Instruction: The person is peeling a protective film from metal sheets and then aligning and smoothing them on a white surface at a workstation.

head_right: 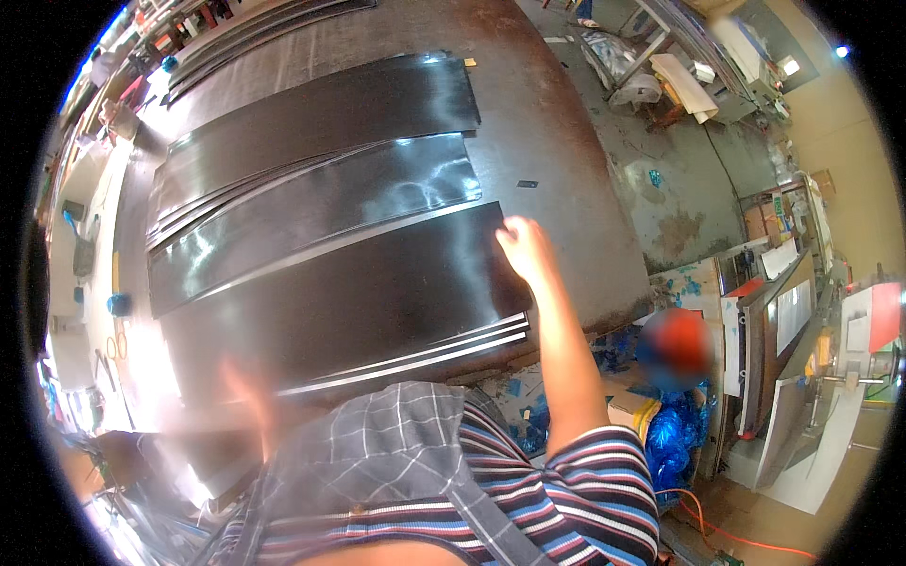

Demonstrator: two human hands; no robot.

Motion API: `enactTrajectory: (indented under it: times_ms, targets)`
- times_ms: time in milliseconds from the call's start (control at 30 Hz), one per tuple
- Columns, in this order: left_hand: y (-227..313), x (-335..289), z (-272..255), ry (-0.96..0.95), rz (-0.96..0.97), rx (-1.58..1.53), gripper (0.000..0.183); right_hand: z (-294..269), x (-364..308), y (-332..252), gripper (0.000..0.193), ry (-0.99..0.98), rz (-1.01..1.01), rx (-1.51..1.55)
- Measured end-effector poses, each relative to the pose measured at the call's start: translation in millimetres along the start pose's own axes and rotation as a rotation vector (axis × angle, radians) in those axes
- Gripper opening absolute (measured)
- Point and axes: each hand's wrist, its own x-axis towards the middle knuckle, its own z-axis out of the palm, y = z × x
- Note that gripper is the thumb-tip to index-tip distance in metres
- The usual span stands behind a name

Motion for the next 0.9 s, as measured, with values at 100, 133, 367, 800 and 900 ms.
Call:
enactTrajectory:
  times_ms: [100,133,367,800,900]
  targets:
    - [56,39,35,-0.197,0.262,-0.026,0.060,43,83,7,0.042,0.077,-0.155,0.080]
    - [60,54,54,-0.220,0.297,0.054,0.059,49,103,-6,0.045,0.076,-0.114,0.060]
    - [121,102,92,-0.431,0.364,0.209,0.055,70,159,-51,0.063,-0.049,0.222,-0.201]
    - [117,86,79,-0.504,0.377,0.266,0.060,42,127,-72,0.018,0.241,-0.144,-0.003]
    - [107,85,73,-0.501,0.327,0.226,0.061,-10,76,-153,0.011,0.244,-0.505,-0.104]
